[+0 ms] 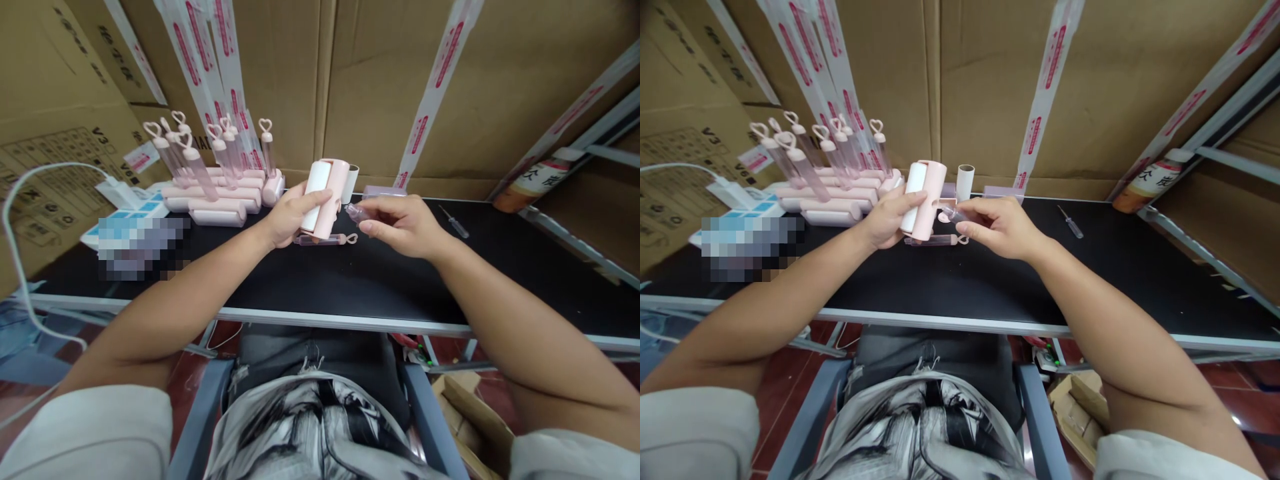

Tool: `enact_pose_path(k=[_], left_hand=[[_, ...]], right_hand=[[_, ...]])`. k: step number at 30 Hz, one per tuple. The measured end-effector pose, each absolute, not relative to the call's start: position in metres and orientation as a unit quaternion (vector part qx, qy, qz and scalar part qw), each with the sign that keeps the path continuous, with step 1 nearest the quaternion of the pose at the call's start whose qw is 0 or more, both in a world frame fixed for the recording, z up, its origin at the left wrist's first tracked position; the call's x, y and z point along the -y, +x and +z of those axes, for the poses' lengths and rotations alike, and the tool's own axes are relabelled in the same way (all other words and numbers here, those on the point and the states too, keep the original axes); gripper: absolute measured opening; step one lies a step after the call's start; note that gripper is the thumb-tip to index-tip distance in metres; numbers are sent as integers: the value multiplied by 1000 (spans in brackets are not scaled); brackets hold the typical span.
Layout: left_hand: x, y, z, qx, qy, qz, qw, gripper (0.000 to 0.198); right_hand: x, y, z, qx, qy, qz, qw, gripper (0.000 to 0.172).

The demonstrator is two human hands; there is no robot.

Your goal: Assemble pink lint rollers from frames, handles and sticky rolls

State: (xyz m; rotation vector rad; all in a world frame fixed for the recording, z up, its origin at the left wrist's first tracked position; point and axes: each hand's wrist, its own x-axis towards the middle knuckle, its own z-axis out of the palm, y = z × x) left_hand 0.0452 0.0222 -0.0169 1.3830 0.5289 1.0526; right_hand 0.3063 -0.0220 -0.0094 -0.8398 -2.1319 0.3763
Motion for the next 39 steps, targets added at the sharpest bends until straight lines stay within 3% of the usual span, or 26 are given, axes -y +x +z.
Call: enact_pose_path(k=[7, 15, 25, 33, 39], left_hand=[[-16, 49, -17, -254, 628, 438, 590, 68], [-25, 47, -27, -300, 685, 450, 488, 75], [-22, 49, -30, -274, 689, 459, 490, 78], [-26, 42, -30, -297, 752, 461, 366, 84], [-18, 45, -30, -300, 751, 480, 341, 82]], right_hand=[[26, 300, -9, 861, -324, 76, 384, 43], [29, 295, -7, 878, -356, 26, 318, 29], [28, 295, -8, 883, -341, -18, 322, 30], [31, 293, -10, 878, -372, -81, 290, 33], [34, 290, -8, 875, -377, -81, 293, 30]])
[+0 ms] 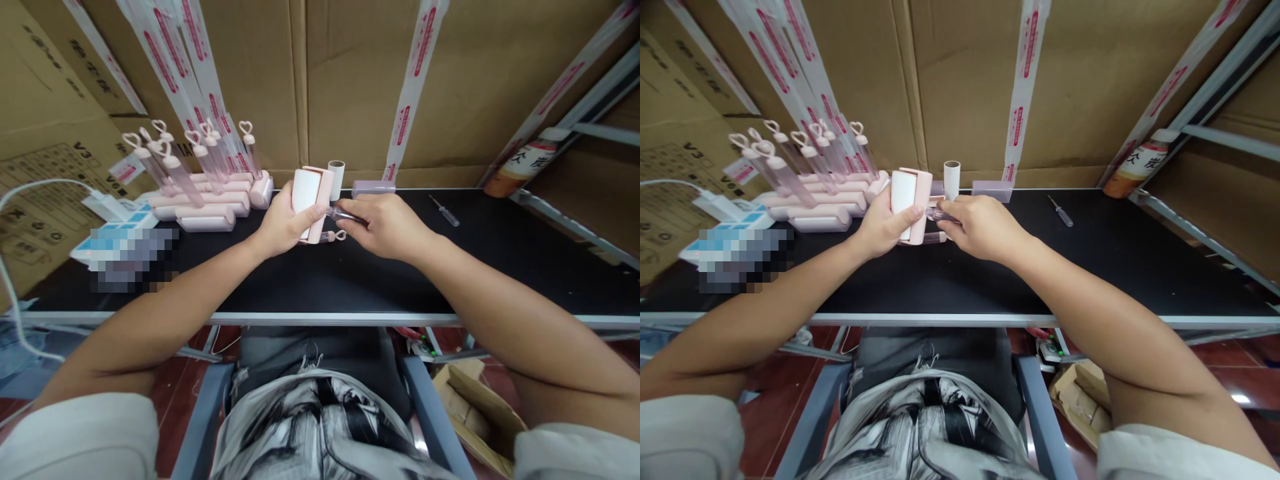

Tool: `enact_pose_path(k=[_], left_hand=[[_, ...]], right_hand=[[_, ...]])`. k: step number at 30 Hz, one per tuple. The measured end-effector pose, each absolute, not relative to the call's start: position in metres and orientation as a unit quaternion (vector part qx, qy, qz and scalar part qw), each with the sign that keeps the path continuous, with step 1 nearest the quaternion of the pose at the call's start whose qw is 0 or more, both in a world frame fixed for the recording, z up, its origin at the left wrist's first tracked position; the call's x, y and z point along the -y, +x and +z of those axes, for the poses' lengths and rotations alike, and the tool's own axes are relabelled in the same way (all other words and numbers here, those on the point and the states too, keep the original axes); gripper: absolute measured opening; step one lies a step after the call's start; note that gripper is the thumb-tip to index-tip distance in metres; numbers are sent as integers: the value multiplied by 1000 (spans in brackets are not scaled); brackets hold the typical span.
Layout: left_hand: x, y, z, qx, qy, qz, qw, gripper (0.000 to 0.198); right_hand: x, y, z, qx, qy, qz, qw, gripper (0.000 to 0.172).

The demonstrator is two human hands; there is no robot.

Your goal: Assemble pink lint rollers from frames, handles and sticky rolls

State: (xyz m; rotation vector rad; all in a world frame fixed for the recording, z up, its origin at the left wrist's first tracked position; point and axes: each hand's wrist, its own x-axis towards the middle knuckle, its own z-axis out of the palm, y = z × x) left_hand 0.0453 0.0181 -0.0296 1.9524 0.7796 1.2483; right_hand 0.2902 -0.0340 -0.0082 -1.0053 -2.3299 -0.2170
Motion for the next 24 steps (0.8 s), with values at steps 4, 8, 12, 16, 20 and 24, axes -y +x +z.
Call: enact_pose_path(k=[4, 8, 12, 16, 20, 24], left_hand=[[-15, 48, -33, -283, 762, 480, 331, 82], [-16, 46, -32, -287, 766, 483, 311, 79], [-18, 43, -24, -320, 771, 455, 311, 83], [-21, 43, -11, -354, 766, 445, 300, 81], [-24, 44, -6, -351, 753, 467, 302, 74], [-29, 42, -11, -341, 722, 484, 357, 74]], right_hand=[[31, 289, -10, 886, -352, -49, 297, 28], [29, 286, -15, 872, -373, -60, 311, 30], [29, 285, -14, 871, -385, -39, 303, 26], [28, 286, -8, 874, -361, -3, 325, 22], [28, 289, -2, 870, -359, 0, 338, 22], [24, 300, -3, 860, -369, 37, 350, 29]])
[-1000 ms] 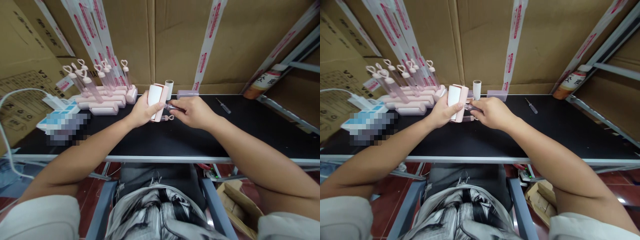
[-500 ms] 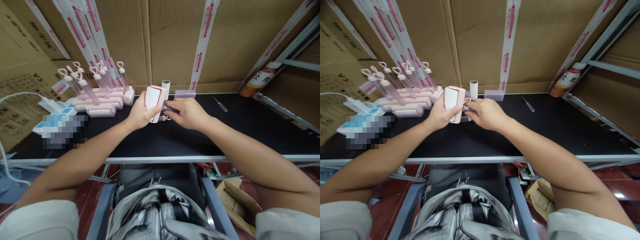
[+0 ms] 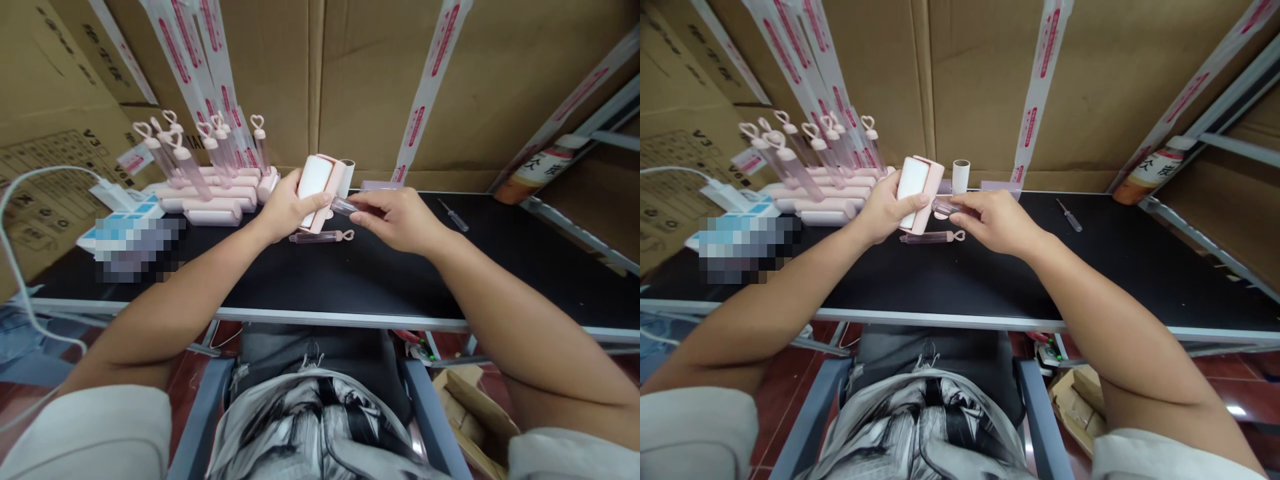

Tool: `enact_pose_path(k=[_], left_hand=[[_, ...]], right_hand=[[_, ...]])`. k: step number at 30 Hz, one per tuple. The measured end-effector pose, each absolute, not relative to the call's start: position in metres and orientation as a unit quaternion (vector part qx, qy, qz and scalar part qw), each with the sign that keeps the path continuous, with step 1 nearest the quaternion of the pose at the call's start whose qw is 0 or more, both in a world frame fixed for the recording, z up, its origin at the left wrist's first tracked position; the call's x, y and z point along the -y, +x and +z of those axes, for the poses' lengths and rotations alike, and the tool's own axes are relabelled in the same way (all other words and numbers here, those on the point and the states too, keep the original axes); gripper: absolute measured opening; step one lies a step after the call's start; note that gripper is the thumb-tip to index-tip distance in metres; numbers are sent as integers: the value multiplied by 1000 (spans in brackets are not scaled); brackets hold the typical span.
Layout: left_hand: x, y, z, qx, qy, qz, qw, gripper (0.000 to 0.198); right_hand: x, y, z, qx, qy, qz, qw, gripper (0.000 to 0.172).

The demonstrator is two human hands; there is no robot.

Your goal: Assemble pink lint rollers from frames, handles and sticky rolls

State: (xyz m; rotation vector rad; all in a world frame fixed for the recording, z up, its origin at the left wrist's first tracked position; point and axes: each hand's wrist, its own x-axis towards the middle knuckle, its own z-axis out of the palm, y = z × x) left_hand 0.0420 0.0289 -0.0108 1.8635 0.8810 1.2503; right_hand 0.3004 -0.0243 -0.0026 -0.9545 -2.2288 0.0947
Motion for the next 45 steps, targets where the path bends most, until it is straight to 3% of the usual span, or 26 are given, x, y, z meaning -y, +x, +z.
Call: enact_pose_path(k=[5, 8, 14, 16, 18, 21, 26, 29, 32, 35, 37, 39, 42, 45], left_hand=[[-27, 36, -8, -268, 667, 484, 499, 87], [-19, 40, -5, -206, 670, 484, 524, 90], [-3, 63, -16, -195, 717, 461, 485, 74], [-5, 62, -17, -224, 707, 493, 454, 72], [-11, 55, -14, -253, 690, 513, 444, 71], [-23, 43, -12, -290, 671, 517, 445, 69], [-28, 34, -14, -298, 760, 443, 372, 71], [-24, 33, -15, -288, 833, 364, 301, 65], [-22, 32, -14, -290, 865, 329, 244, 56], [-23, 30, -11, -300, 880, 302, 210, 47], [-24, 28, -10, -310, 884, 292, 194, 45], [-25, 27, -10, -321, 883, 290, 184, 47], [-25, 26, -10, -333, 882, 285, 171, 53], [-24, 27, -9, -338, 888, 269, 157, 56]], right_hand=[[9, 313, -9, 788, -418, 80, 446, 54], [9, 302, -16, 726, -418, 142, 527, 69], [30, 253, -36, 726, -347, 252, 537, 70], [22, 256, -39, 760, -328, 225, 514, 67], [0, 277, -39, 798, -344, 145, 473, 53], [-45, 331, -40, 770, -473, 2, 427, 42], [-86, 393, -52, 715, -643, 28, 273, 85], [-85, 392, -54, 710, -677, 24, 191, 94], [-82, 385, -46, 693, -710, -17, 123, 79], [-78, 389, -35, 679, -726, 23, 104, 61], [-72, 395, -28, 658, -735, 60, 151, 51], [-61, 398, -20, 637, -715, 132, 256, 47], [-40, 388, -10, 636, -573, 321, 405, 50], [-19, 362, -4, 645, -463, 408, 450, 60]])
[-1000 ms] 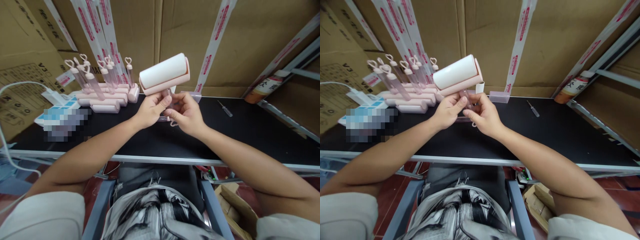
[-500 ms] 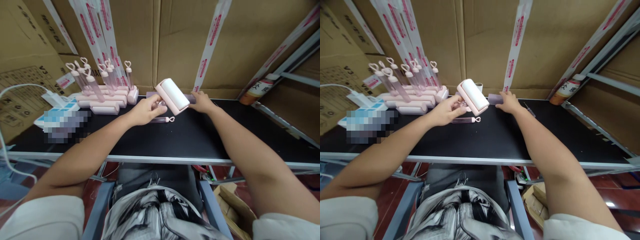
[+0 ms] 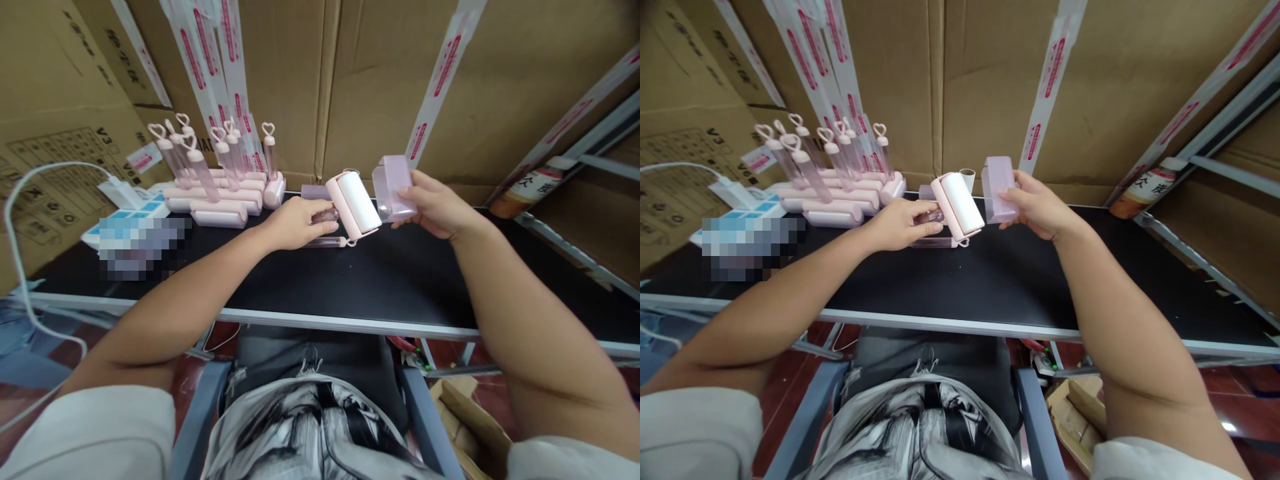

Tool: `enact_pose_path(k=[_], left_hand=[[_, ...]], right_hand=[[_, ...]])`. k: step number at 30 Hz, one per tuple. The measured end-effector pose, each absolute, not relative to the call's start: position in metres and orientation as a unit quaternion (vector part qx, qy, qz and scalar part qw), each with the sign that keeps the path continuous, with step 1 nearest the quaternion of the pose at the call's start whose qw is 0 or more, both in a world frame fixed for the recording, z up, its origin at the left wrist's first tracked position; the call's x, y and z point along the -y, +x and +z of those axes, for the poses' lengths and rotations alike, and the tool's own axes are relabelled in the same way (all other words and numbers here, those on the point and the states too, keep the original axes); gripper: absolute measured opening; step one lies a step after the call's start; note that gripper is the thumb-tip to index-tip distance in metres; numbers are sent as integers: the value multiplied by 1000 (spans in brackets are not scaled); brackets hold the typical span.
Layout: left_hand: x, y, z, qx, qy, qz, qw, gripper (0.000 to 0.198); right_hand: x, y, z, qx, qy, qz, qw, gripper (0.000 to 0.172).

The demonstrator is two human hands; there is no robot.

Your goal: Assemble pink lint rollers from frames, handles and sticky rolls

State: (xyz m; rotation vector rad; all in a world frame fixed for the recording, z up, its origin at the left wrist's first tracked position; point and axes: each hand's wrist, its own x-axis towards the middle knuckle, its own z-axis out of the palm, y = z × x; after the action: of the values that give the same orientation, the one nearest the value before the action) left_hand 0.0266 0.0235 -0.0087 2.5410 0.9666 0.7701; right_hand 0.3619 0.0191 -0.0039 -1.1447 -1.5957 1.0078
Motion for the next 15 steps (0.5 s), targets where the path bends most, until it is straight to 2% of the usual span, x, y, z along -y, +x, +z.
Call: enact_pose_path(k=[4, 11, 15], left_hand=[[-21, 26, -5, -333, 898, 247, 147, 48], [-20, 26, -5, -300, 911, 242, 149, 47], [-22, 25, -7, -292, 915, 239, 143, 45]], right_hand=[[-4, 333, -3, 649, -437, 429, 452, 73], [-3, 329, -7, 669, -412, 439, 435, 79], [-6, 329, -11, 684, -408, 436, 419, 77]])
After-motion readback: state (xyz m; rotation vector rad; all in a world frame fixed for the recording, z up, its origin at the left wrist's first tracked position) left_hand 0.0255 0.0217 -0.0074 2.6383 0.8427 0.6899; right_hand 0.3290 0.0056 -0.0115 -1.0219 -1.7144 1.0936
